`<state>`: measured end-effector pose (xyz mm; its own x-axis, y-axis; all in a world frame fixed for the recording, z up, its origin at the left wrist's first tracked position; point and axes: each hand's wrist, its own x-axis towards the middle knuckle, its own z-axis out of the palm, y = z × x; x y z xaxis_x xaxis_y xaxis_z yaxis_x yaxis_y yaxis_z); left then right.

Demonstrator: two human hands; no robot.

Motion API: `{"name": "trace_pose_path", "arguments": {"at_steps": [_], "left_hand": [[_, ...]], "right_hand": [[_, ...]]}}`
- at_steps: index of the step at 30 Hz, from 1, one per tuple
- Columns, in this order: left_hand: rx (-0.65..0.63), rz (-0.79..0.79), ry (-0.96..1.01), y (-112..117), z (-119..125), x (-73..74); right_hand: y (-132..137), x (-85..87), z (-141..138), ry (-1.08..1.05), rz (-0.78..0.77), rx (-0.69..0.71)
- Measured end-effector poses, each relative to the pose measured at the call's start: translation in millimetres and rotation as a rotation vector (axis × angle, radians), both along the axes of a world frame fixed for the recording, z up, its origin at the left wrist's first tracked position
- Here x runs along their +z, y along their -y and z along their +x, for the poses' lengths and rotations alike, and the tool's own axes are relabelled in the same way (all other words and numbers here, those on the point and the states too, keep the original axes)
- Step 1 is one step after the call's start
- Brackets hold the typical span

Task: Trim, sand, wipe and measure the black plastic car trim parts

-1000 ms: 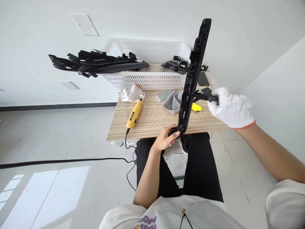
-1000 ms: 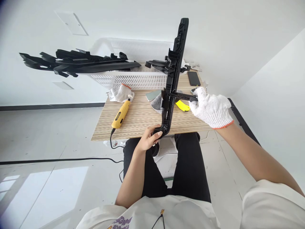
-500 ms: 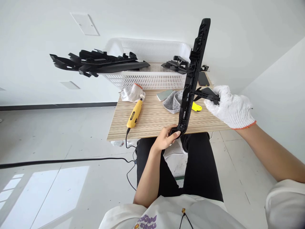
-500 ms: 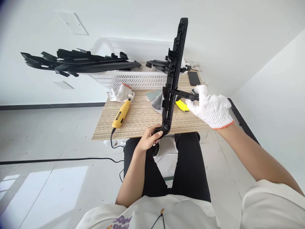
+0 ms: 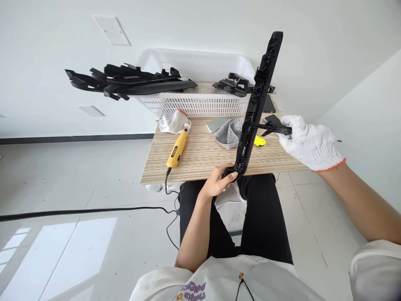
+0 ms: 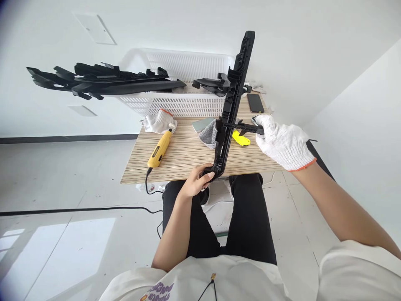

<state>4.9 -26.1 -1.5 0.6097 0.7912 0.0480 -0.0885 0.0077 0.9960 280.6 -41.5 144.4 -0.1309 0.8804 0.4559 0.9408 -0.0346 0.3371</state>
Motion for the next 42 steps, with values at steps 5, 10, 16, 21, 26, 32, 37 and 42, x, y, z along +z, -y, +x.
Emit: {"name": "trace_pose_path", "arguments": {"at_steps": [5, 10, 16, 21, 26, 32, 37, 42], "left_hand": [[0.006, 0.001, -0.010, 0, 0, 0.8], [0.004, 0.007, -0.007, -1, 0, -0.9], [-0.010, 0.018, 0.009, -1, -1, -2.1], [-0.009, 0.010, 0.020, 0, -1, -1.8], [-0.013, 0.005, 0.039, 0, -1, -2.4], [-0.013, 0.005, 0.014, 0, -1, -3.2], [-0.006, 0.015, 0.005, 0, -1, -3.0], [-0.007, 0.014, 0.008, 0, -1, -2.5]], "right_hand": [[1, -3.9, 7, 0.003, 0.035, -0.007], [-1, -6.7, 2, 0.000, 0.017, -0.055], [-1, -4.0, -6, -0.013, -0.008, -0.132], [2, -0.3, -9, -0.027, -0.026, -0.178], [3, 0.1, -10, -0.038, -0.043, -0.170], [1, 2.2, -13, -0.044, -0.067, -0.187], [1, 4.2, -15, -0.088, -0.100, -0.204], [0, -1.2, -12, -0.070, -0.037, -0.183]]}}
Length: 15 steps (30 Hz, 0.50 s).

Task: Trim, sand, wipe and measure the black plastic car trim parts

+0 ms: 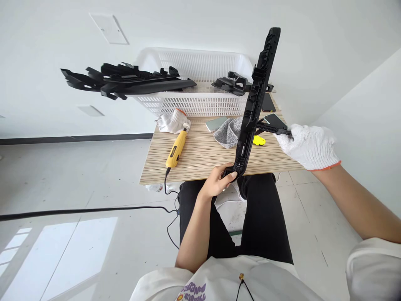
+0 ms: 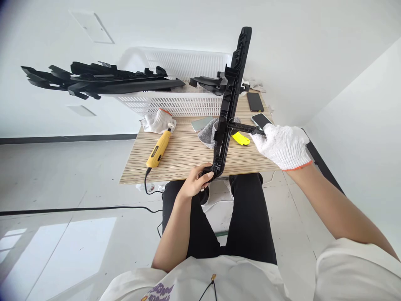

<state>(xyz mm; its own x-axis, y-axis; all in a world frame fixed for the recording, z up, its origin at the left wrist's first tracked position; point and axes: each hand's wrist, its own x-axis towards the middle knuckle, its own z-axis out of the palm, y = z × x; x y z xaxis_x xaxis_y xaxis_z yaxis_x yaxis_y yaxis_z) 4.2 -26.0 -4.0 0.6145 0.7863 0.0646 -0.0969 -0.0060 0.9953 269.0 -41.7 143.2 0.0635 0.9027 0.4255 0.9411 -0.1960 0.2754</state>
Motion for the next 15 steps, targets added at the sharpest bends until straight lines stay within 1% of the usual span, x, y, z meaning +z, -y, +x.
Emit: {"name": "trace_pose_path", "arguments": {"at_steps": [4, 6, 10, 15], "left_hand": [[-0.004, 0.006, 0.014, 0.1, -0.2, 0.1], [-0.008, 0.012, 0.018, 0.0, -0.3, 0.2], [-0.002, 0.010, 0.008, -0.2, -0.4, -0.1], [-0.005, 0.007, 0.019, -0.5, -0.3, -2.3]], "right_hand": [[-0.2, -3.9, 3.2, 0.032, 0.056, 0.020], [0.4, -3.8, 3.7, 0.008, 0.040, 0.039], [1.3, -2.4, 3.5, -0.045, 0.022, 0.035], [0.2, -1.8, 2.8, -0.002, -0.006, 0.002]]}}
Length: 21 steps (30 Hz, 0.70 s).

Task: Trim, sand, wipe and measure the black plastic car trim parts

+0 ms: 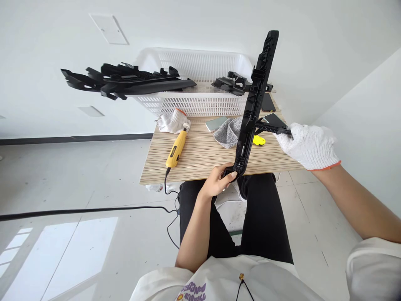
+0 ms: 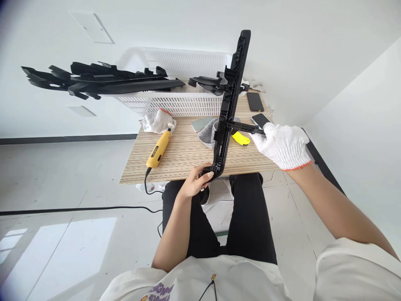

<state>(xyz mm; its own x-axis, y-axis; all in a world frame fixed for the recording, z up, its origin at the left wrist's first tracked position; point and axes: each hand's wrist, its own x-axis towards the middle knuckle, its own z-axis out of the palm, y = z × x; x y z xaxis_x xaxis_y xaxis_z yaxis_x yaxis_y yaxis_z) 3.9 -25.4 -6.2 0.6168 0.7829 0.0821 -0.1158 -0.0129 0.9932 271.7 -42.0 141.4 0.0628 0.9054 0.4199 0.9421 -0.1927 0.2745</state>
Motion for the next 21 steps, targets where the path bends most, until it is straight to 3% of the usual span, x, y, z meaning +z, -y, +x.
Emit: {"name": "trace_pose_path", "arguments": {"at_steps": [7, 16, 21], "left_hand": [[-0.002, -0.004, -0.007, -1, 0, -0.8], [0.001, -0.003, 0.013, 0, 0, -1.7], [-0.005, 0.000, 0.000, 0, 0, 0.9]], "right_hand": [[1, 6.5, -4, -0.078, -0.038, -0.017], [2, 9.0, -9, -0.032, -0.009, -0.042], [10, -5.5, -9, -0.045, 0.072, 0.019]]}}
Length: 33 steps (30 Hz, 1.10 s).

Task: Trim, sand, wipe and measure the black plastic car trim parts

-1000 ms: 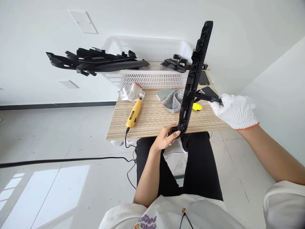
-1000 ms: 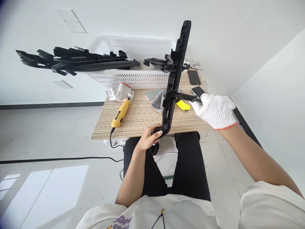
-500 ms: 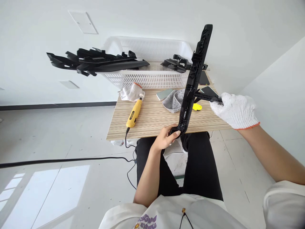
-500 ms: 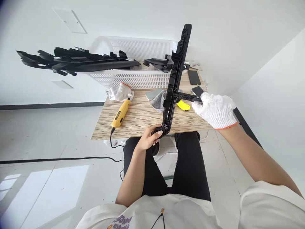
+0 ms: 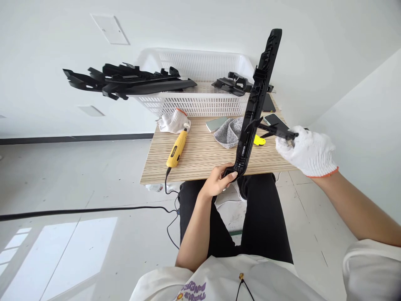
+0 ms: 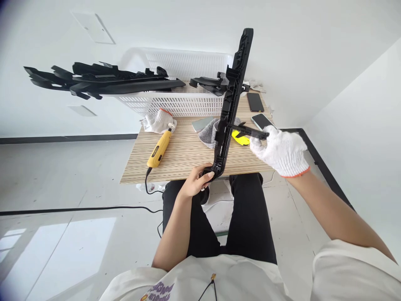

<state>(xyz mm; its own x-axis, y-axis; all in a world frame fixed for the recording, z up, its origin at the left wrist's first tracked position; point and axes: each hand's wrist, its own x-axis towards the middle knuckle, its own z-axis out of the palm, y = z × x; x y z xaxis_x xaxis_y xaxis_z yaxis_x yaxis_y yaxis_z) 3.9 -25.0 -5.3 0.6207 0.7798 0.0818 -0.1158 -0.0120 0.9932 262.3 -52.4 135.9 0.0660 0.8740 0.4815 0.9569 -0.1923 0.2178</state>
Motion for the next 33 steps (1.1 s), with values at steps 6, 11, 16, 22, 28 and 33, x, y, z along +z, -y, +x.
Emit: {"name": "trace_pose_path", "arguments": {"at_steps": [6, 11, 16, 22, 28, 33], "left_hand": [[0.010, 0.009, -0.025, 1, 0, 4.3], [0.015, -0.003, -0.036, 1, 0, 5.0], [0.015, 0.014, -0.009, 0, 1, 0.4], [0.023, 0.002, -0.024, 1, 1, 0.9], [0.016, 0.001, -0.022, 1, 0, 1.1], [0.017, 0.004, -0.028, 1, 1, 0.0]], "right_hand": [[13, -32.4, -5, 0.054, -0.010, 0.222], [17, -27.6, -6, 0.063, -0.038, 0.189], [22, -29.0, -6, 0.106, 0.012, 0.161], [19, -35.2, -7, 0.132, 0.123, 0.221], [18, -36.7, -6, 0.116, 0.086, 0.250], [20, -36.2, -3, 0.175, 0.083, 0.344]]}}
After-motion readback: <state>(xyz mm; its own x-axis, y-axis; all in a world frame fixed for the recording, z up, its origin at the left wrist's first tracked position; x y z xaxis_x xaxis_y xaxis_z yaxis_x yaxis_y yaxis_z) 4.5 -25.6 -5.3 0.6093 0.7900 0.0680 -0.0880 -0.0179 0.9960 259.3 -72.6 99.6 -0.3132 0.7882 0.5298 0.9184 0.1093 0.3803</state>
